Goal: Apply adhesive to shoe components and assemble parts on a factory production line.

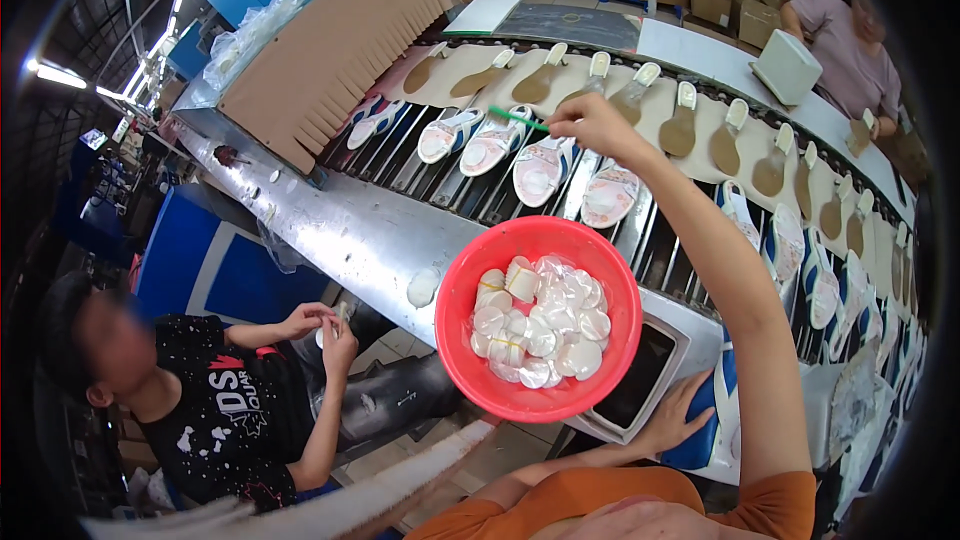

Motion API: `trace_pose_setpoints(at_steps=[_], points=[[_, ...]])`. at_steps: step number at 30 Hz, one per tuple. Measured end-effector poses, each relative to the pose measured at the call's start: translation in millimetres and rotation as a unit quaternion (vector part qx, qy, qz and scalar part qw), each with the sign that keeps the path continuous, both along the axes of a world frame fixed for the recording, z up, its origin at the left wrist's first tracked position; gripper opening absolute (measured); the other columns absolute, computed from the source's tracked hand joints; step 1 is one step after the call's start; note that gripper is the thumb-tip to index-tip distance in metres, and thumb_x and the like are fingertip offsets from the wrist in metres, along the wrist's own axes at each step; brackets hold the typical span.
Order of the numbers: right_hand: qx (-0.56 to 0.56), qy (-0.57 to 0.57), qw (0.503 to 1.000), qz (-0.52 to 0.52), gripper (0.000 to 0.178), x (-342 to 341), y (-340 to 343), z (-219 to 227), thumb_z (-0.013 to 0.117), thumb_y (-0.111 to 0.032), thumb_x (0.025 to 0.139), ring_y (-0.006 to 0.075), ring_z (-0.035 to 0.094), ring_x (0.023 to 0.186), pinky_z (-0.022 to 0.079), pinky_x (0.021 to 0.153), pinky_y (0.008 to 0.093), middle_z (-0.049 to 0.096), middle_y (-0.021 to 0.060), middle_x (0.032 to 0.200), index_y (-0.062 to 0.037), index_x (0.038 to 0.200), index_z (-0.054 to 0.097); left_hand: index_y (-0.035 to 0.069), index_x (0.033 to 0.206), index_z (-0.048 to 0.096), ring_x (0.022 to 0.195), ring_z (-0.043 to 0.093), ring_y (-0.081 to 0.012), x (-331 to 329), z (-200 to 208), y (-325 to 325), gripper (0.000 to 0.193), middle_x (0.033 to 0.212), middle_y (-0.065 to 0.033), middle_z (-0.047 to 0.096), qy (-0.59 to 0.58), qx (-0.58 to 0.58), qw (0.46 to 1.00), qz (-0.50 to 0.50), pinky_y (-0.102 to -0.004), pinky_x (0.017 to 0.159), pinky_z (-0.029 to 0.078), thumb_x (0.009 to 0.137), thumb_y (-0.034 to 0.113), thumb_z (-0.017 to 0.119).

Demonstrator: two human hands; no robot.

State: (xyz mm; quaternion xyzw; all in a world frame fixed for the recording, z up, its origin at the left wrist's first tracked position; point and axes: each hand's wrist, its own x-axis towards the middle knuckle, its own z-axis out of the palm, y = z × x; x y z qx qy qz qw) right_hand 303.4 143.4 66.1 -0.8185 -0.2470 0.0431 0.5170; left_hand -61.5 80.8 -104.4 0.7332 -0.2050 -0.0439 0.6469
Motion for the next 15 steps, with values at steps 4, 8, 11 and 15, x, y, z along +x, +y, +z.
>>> trace_pose_setpoints(at_steps=[4, 8, 11, 15], points=[[0.063, 0.055, 0.996, -0.042, 0.016, -39, -55, 27, 0.067, -0.007, 0.080, 0.0065, 0.051, 0.055, 0.041, 0.048, 0.0224, 0.064, 0.0030, 0.069, -0.0003, 0.094, 0.072, 0.001, 0.140, 0.036, 0.121, 0.047, -0.0392, -1, 9, -1, 0.062, 0.130, -0.0234, 0.048, -0.014, 0.032, 0.999, 0.000, -0.0417, 0.103, 0.037, 0.087, 0.021, 0.063], [0.061, 0.055, 0.995, -0.065, 0.026, -83, -88, 56, 0.061, -0.004, 0.088, 0.0033, 0.050, 0.065, 0.039, 0.054, 0.0170, 0.063, -0.0009, 0.084, -0.0031, 0.113, 0.067, 0.001, 0.139, 0.035, 0.120, 0.046, -0.0407, -2, 6, -2, 0.062, 0.131, -0.0242, 0.047, -0.053, 0.049, 0.997, 0.029, -0.0435, 0.103, 0.037, 0.088, 0.025, 0.061], [0.092, 0.068, 0.990, -0.087, 0.028, -107, -110, 62, 0.058, -0.002, 0.088, 0.0042, 0.051, 0.065, 0.042, 0.055, 0.0183, 0.063, 0.0001, 0.085, -0.0027, 0.115, 0.065, 0.000, 0.140, 0.031, 0.123, 0.042, -0.0409, -5, 31, -3, 0.060, 0.136, -0.0230, 0.042, -0.039, 0.125, 0.991, 0.025, -0.0437, 0.104, 0.035, 0.091, 0.025, 0.056], [0.080, -0.043, 0.988, -0.126, 0.023, -125, -143, 39, 0.060, 0.000, 0.085, 0.0077, 0.054, 0.062, 0.044, 0.056, 0.0220, 0.064, 0.0030, 0.083, 0.0014, 0.107, 0.065, -0.002, 0.140, 0.034, 0.128, 0.042, -0.0369, 9, 97, 2, 0.051, 0.138, -0.0227, 0.043, -0.108, -0.012, 0.990, 0.085, -0.0403, 0.106, 0.034, 0.096, 0.019, 0.049]])
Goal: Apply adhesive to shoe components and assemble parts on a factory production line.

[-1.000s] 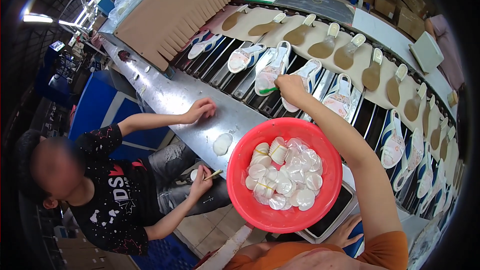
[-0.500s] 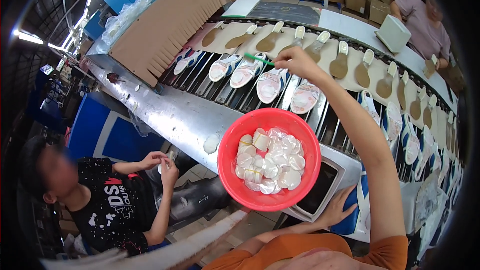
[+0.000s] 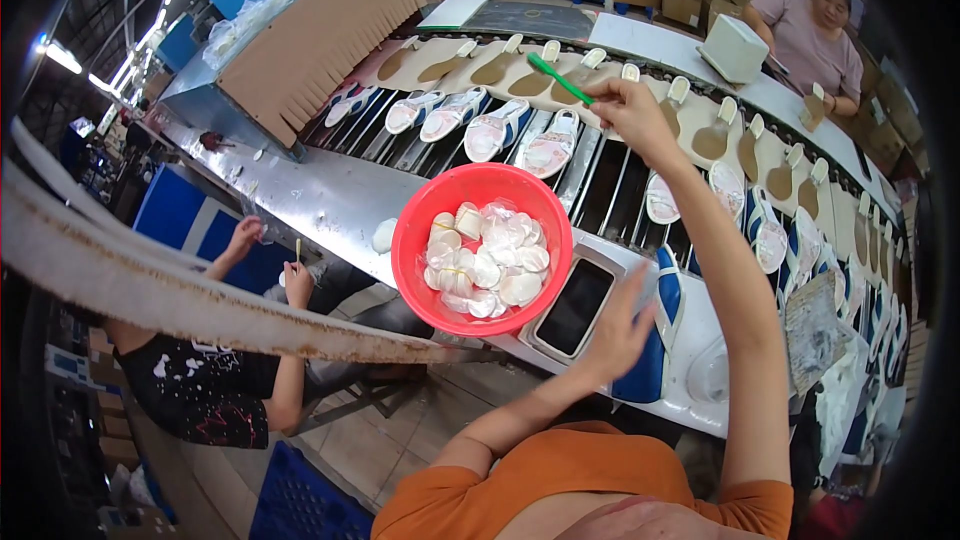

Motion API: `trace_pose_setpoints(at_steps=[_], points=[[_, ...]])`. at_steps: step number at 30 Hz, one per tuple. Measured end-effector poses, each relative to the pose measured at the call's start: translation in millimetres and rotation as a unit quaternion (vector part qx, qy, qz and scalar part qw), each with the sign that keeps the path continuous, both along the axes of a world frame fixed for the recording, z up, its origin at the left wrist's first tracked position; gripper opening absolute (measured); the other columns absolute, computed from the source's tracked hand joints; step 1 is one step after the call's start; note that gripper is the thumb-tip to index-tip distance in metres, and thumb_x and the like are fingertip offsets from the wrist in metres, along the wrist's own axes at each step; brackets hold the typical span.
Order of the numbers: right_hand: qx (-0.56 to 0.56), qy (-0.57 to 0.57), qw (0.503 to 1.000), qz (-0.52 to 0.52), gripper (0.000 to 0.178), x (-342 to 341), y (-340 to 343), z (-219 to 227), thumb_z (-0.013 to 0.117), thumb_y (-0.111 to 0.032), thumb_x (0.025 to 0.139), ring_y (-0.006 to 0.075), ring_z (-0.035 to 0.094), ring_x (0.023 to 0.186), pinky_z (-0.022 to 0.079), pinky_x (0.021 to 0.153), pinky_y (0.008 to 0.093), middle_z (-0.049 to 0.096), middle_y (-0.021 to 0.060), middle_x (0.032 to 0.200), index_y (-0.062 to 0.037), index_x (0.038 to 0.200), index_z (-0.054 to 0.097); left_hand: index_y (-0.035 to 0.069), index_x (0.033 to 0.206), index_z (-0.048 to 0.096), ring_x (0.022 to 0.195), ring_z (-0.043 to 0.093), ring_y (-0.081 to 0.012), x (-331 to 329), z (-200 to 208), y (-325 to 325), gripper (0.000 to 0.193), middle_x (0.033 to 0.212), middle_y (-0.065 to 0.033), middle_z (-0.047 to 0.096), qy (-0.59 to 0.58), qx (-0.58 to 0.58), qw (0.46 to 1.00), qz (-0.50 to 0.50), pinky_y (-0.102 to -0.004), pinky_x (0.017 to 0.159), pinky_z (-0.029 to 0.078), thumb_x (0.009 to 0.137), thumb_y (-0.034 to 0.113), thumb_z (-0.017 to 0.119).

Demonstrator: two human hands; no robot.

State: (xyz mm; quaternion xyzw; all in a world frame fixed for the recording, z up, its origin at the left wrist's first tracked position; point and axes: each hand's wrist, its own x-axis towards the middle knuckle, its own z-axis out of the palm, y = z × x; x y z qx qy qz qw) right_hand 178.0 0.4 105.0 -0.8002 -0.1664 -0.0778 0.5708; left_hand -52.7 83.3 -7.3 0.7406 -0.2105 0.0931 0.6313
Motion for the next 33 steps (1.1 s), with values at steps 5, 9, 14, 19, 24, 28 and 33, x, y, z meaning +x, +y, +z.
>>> trace_pose_setpoints(at_steps=[5, 9, 14, 19, 24, 28, 33], points=[[-0.115, -0.200, 0.972, -0.047, 0.015, -69, 55, -4, 0.058, -0.001, 0.083, 0.0295, 0.061, 0.083, 0.048, 0.074, 0.0366, 0.055, 0.0161, 0.092, 0.0036, 0.096, 0.061, -0.002, 0.124, 0.050, 0.096, 0.059, -0.0150, 128, 65, 62, 0.046, 0.110, -0.0111, 0.060, 0.134, -0.344, 0.928, 0.055, -0.0296, 0.080, 0.048, 0.103, 0.037, 0.038], [-0.089, -0.152, 0.984, -0.025, 0.026, -67, 53, -13, 0.061, -0.005, 0.083, 0.0351, 0.057, 0.098, 0.046, 0.085, 0.0405, 0.055, 0.0196, 0.107, 0.0005, 0.108, 0.059, 0.001, 0.101, 0.060, 0.080, 0.058, -0.0122, 197, 60, 66, 0.036, 0.087, -0.0056, 0.062, 0.109, -0.388, 0.909, 0.105, -0.0278, 0.069, 0.048, 0.102, 0.032, 0.041], [-0.170, -0.173, 0.970, 0.014, 0.047, -80, 42, 5, 0.067, -0.010, 0.080, 0.0405, 0.047, 0.118, 0.040, 0.099, 0.0439, 0.044, 0.0246, 0.131, -0.0041, 0.125, 0.054, 0.000, 0.095, 0.064, 0.051, 0.055, -0.0145, 294, 18, 232, 0.026, 0.059, -0.0054, 0.054, 0.093, -0.255, 0.911, 0.311, -0.0282, 0.044, 0.045, 0.096, 0.022, 0.051], [-0.164, -0.135, 0.977, -0.015, 0.045, -89, -12, 0, 0.069, -0.011, 0.080, 0.0377, 0.044, 0.122, 0.037, 0.103, 0.0405, 0.045, 0.0212, 0.133, -0.0066, 0.123, 0.056, 0.000, 0.092, 0.061, 0.043, 0.048, -0.0148, 329, -48, 328, 0.027, 0.060, -0.0057, 0.051, 0.275, 0.035, 0.874, 0.399, -0.0317, 0.039, 0.045, 0.096, 0.025, 0.051], [-0.127, -0.051, 0.991, -0.014, 0.043, -95, -23, 6, 0.068, -0.012, 0.081, 0.0349, 0.045, 0.124, 0.035, 0.104, 0.0397, 0.046, 0.0185, 0.133, -0.0066, 0.123, 0.057, 0.005, 0.097, 0.060, 0.043, 0.052, -0.0172, 356, -73, 344, 0.025, 0.061, -0.0071, 0.053, 0.286, 0.170, 0.861, 0.385, -0.0342, 0.037, 0.044, 0.097, 0.026, 0.048], [-0.124, -0.038, 0.991, -0.024, 0.043, -99, -24, 12, 0.069, -0.011, 0.081, 0.0328, 0.049, 0.119, 0.046, 0.090, 0.0380, 0.047, 0.0169, 0.133, -0.0074, 0.122, 0.058, 0.003, 0.088, 0.065, 0.046, 0.058, -0.0221, 382, -97, 336, 0.026, 0.065, -0.0120, 0.061, 0.292, 0.280, 0.811, 0.422, -0.0369, 0.039, 0.047, 0.094, 0.026, 0.055], [-0.139, -0.021, 0.989, -0.046, 0.044, -98, -33, 8, 0.068, -0.010, 0.080, 0.0299, 0.052, 0.116, 0.048, 0.085, 0.0369, 0.047, 0.0146, 0.133, -0.0087, 0.123, 0.058, 0.002, 0.077, 0.067, 0.053, 0.063, -0.0300, 409, -136, 327, 0.014, 0.068, -0.0133, 0.064, 0.381, 0.319, 0.778, 0.384, -0.0444, 0.042, 0.049, 0.083, 0.015, 0.067]])
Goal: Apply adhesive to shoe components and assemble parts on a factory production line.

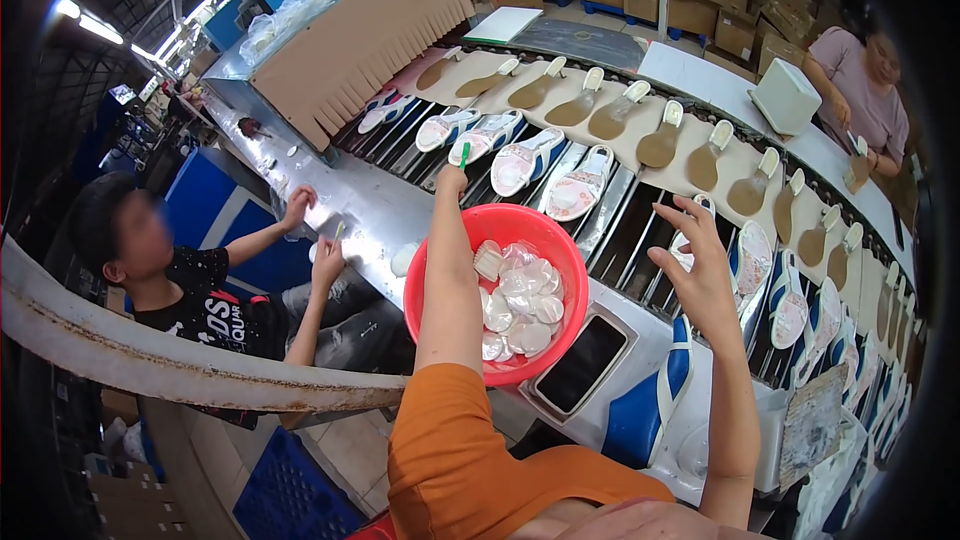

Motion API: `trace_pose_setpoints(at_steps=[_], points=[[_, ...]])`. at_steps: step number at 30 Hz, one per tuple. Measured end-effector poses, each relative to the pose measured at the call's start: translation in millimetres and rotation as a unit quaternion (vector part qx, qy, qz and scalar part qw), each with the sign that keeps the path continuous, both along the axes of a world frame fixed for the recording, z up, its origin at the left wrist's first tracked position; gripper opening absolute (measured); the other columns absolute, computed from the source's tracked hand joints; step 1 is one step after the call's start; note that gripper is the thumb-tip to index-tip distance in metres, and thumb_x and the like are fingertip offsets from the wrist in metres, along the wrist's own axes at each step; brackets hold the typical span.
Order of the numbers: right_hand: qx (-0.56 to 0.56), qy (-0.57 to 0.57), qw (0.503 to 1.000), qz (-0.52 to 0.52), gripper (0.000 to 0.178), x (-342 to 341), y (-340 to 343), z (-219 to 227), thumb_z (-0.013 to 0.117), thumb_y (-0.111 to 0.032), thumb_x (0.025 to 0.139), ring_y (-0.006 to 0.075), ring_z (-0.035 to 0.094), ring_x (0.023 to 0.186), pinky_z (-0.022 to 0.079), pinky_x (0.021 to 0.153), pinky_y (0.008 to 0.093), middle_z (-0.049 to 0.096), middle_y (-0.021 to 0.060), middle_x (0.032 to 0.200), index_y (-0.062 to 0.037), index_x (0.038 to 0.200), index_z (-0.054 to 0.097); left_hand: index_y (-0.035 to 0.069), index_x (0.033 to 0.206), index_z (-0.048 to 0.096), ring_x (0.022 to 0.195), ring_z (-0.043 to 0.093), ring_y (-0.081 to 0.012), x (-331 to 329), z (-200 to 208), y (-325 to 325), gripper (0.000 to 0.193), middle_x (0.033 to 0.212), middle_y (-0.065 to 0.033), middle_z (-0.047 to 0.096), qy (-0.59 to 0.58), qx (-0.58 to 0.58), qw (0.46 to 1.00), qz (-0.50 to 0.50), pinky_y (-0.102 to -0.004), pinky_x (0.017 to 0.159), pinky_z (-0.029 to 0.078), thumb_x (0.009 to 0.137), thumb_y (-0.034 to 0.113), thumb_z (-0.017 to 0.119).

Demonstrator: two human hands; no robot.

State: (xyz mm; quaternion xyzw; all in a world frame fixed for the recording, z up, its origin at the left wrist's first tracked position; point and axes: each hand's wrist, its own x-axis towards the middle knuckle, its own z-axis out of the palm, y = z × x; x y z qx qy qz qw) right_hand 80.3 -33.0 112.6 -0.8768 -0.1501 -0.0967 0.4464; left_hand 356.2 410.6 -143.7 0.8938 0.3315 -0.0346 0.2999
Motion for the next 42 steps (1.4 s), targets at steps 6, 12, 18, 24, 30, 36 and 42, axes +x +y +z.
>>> trace_pose_setpoints(at_steps=[6, 12, 18, 24, 30, 36, 42], points=[[0.032, -0.040, 0.998, 0.035, 0.045, -19, 7, 17, 0.069, -0.011, 0.080, 0.0269, 0.053, 0.114, 0.047, 0.084, 0.0345, 0.048, 0.0125, 0.133, -0.0100, 0.123, 0.059, 0.004, 0.075, 0.068, 0.058, 0.064, -0.0275, -5, 37, 84, 0.003, 0.070, -0.0143, 0.065, 0.083, 0.137, 0.964, -0.211, -0.0440, 0.047, 0.048, 0.075, 0.005, 0.065], [0.069, 0.000, 0.997, -0.030, 0.046, -50, -27, 10, 0.068, -0.008, 0.078, 0.0191, 0.054, 0.107, 0.046, 0.080, 0.0279, 0.054, 0.0095, 0.129, -0.0099, 0.123, 0.060, -0.003, 0.088, 0.056, 0.082, 0.058, -0.0424, -13, 143, -127, 0.035, 0.084, -0.0252, 0.061, -0.502, -0.070, 0.859, -0.068, -0.0487, 0.073, 0.043, 0.095, 0.029, 0.045], [0.151, -0.096, 0.982, -0.062, 0.050, -101, -45, 46, 0.065, -0.015, 0.085, 0.0182, 0.053, 0.106, 0.045, 0.083, 0.0285, 0.053, 0.0090, 0.128, -0.0090, 0.133, 0.052, 0.001, 0.113, 0.054, 0.061, 0.047, -0.0048, -195, 323, -291, 0.020, 0.083, -0.0049, 0.062, -0.559, -0.395, 0.638, -0.352, -0.0187, 0.056, 0.038, 0.097, 0.012, 0.051], [0.348, -0.170, 0.915, -0.110, 0.046, -160, -56, 50, 0.055, -0.023, 0.096, 0.0170, 0.051, 0.114, 0.041, 0.094, 0.0300, 0.054, 0.0093, 0.126, -0.0028, 0.136, 0.045, -0.003, 0.108, 0.052, 0.083, 0.064, -0.0169, -362, 280, -406, 0.023, 0.096, -0.0126, 0.064, -0.614, -0.252, 0.506, -0.551, -0.0283, 0.077, 0.051, 0.088, -0.001, 0.062], [0.283, -0.177, 0.903, -0.268, 0.032, -251, -138, 33, 0.038, -0.020, 0.098, 0.0143, 0.056, 0.095, 0.044, 0.088, 0.0289, 0.060, 0.0087, 0.102, 0.0032, 0.112, 0.055, 0.001, 0.121, 0.056, 0.101, 0.059, -0.0311, -443, 266, -437, 0.050, 0.113, -0.0179, 0.061, -0.524, -0.227, 0.475, -0.670, -0.0380, 0.086, 0.047, 0.073, -0.003, 0.070], [0.005, -0.111, 0.839, -0.533, 0.018, -317, -360, -11, 0.062, -0.009, 0.082, 0.0169, 0.062, 0.070, 0.048, 0.066, 0.0311, 0.069, 0.0082, 0.079, -0.0063, 0.097, 0.072, -0.001, 0.126, 0.054, 0.111, 0.056, -0.0288, -453, 225, -413, 0.048, 0.124, -0.0175, 0.058, -0.406, -0.201, 0.589, -0.670, -0.0373, 0.098, 0.041, 0.079, 0.004, 0.066], [-0.209, 0.156, 0.823, -0.504, 0.041, -300, -433, -123, 0.082, -0.016, 0.059, 0.0328, 0.065, 0.088, 0.051, 0.076, 0.0418, 0.069, 0.0150, 0.089, -0.0089, 0.097, 0.072, 0.002, 0.115, 0.061, 0.110, 0.057, -0.0281, -460, 204, -398, 0.034, 0.116, -0.0141, 0.062, -0.340, -0.252, 0.691, -0.586, -0.0365, 0.098, 0.041, 0.081, 0.000, 0.061]])
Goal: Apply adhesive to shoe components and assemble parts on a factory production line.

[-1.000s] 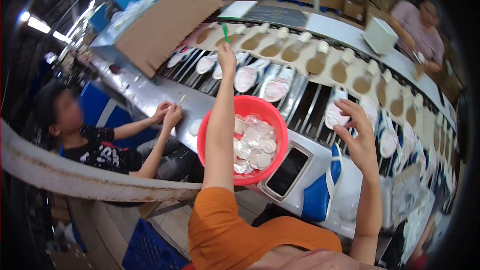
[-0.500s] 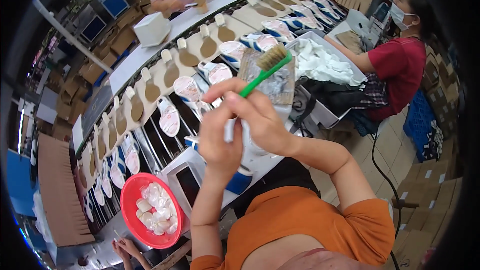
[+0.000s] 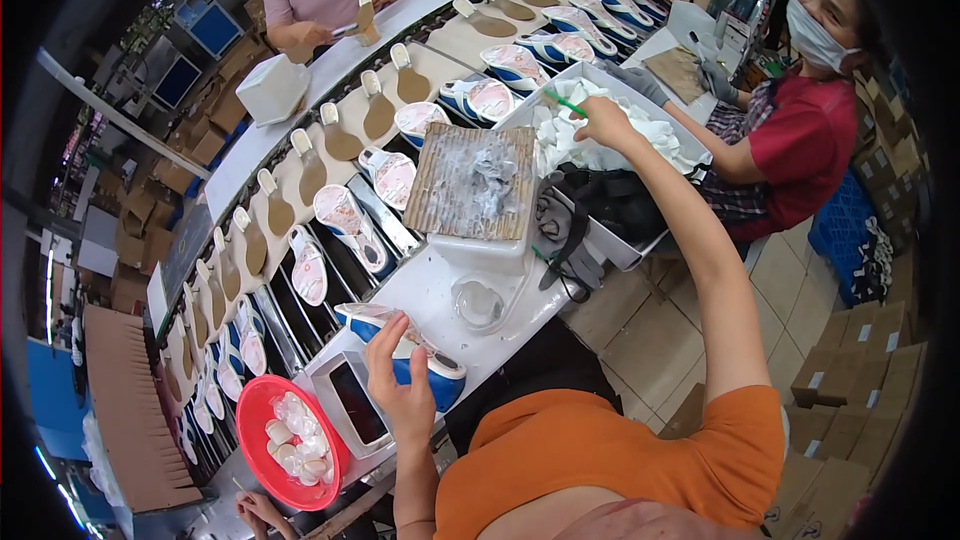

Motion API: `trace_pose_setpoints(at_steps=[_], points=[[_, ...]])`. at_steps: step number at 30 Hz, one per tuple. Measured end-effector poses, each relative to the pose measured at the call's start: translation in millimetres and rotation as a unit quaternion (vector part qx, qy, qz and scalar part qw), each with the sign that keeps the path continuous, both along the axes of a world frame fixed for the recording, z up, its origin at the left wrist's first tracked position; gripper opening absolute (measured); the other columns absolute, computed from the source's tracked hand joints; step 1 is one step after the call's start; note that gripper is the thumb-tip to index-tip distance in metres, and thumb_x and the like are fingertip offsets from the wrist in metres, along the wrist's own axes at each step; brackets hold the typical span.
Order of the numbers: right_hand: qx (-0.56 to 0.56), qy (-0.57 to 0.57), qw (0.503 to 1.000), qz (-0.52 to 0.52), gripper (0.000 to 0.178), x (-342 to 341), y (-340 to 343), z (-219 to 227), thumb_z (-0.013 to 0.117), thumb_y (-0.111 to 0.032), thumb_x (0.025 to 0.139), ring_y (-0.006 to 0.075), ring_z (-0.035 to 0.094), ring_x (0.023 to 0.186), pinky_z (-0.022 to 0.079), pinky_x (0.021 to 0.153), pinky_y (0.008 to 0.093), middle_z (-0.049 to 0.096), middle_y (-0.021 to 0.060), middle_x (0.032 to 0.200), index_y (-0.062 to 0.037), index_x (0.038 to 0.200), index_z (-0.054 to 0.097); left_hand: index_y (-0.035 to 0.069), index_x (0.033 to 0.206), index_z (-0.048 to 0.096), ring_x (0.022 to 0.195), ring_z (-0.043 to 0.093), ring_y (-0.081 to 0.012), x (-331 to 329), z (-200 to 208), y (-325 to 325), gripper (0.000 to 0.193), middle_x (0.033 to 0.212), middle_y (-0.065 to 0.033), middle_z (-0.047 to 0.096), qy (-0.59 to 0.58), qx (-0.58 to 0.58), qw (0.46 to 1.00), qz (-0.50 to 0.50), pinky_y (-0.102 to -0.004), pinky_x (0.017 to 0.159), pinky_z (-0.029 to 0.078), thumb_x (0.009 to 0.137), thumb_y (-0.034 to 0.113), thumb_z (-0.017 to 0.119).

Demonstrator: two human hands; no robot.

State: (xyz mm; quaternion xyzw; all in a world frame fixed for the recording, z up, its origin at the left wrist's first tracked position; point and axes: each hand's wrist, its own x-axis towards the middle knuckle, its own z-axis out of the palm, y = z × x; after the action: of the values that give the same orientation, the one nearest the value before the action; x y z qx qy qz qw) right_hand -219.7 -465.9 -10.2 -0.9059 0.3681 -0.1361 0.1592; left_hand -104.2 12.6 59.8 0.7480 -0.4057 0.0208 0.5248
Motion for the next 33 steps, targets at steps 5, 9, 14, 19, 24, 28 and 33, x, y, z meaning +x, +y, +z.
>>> trace_pose_setpoints(at_steps=[5, 9, 14, 19, 24, 28, 33], points=[[-0.022, 0.069, 0.997, 0.001, 0.034, 21, 0, -16, 0.080, -0.012, 0.058, 0.0340, 0.064, 0.093, 0.051, 0.078, 0.0433, 0.068, 0.0160, 0.096, -0.0061, 0.090, 0.069, 0.001, 0.112, 0.063, 0.108, 0.058, -0.0248, 2, -11, 8, 0.030, 0.114, -0.0126, 0.063, 0.038, 0.001, 0.999, 0.027, -0.0344, 0.097, 0.041, 0.083, -0.002, 0.058], [-0.006, 0.061, 0.998, 0.001, 0.022, 25, 0, -14, 0.075, -0.009, 0.063, 0.0349, 0.065, 0.087, 0.052, 0.075, 0.0437, 0.068, 0.0176, 0.088, -0.0042, 0.083, 0.068, -0.001, 0.110, 0.063, 0.105, 0.059, -0.0231, 0, -21, 17, 0.026, 0.111, -0.0125, 0.063, 0.068, -0.014, 0.996, 0.052, -0.0332, 0.095, 0.042, 0.085, -0.002, 0.057], [0.010, -0.048, 0.998, 0.027, 0.020, 7, -7, 8, 0.072, -0.016, 0.067, 0.0327, 0.067, 0.072, 0.051, 0.070, 0.0400, 0.068, 0.0184, 0.074, -0.0008, 0.079, 0.070, -0.002, 0.108, 0.063, 0.102, 0.060, -0.0212, 4, -29, 25, 0.023, 0.108, -0.0125, 0.064, 0.101, -0.031, 0.992, 0.075, -0.0316, 0.093, 0.043, 0.087, -0.002, 0.056], [0.107, -0.218, 0.970, 0.012, 0.020, -7, 4, 52, 0.075, -0.015, 0.070, 0.0178, 0.063, 0.066, 0.049, 0.065, 0.0310, 0.067, 0.0099, 0.070, 0.0013, 0.080, 0.069, -0.004, 0.111, 0.061, 0.100, 0.060, -0.0168, 18, -19, 13, 0.021, 0.110, -0.0116, 0.064, 0.140, -0.052, 0.987, 0.062, -0.0289, 0.091, 0.045, 0.094, 0.006, 0.053], [0.228, -0.358, 0.905, 0.030, 0.022, -4, 80, 118, 0.077, -0.013, 0.076, 0.0109, 0.060, 0.072, 0.048, 0.069, 0.0259, 0.067, 0.0064, 0.081, 0.0038, 0.088, 0.067, 0.001, 0.115, 0.062, 0.098, 0.062, -0.0187, 35, 57, -119, 0.030, 0.111, -0.0118, 0.065, 0.064, -0.081, 0.986, -0.129, -0.0296, 0.085, 0.048, 0.087, 0.011, 0.066], [0.242, -0.417, 0.873, 0.069, 0.022, -1, 125, 157, 0.075, -0.013, 0.079, 0.0109, 0.061, 0.074, 0.048, 0.071, 0.0249, 0.066, 0.0053, 0.080, 0.0043, 0.090, 0.067, -0.005, 0.111, 0.061, 0.097, 0.063, -0.0161, 37, 70, -221, 0.033, 0.106, -0.0154, 0.066, 0.147, -0.104, 0.953, -0.245, -0.0273, 0.080, 0.050, 0.086, 0.014, 0.068], [0.250, -0.416, 0.870, 0.090, 0.019, 5, 108, 153, 0.075, -0.012, 0.079, 0.0090, 0.058, 0.072, 0.046, 0.067, 0.0236, 0.064, 0.0033, 0.077, 0.0025, 0.088, 0.067, -0.002, 0.103, 0.065, 0.074, 0.060, -0.0062, 37, 68, -258, 0.022, 0.086, -0.0021, 0.068, 0.233, -0.035, 0.915, -0.327, -0.0230, 0.069, 0.048, 0.091, 0.016, 0.064]])
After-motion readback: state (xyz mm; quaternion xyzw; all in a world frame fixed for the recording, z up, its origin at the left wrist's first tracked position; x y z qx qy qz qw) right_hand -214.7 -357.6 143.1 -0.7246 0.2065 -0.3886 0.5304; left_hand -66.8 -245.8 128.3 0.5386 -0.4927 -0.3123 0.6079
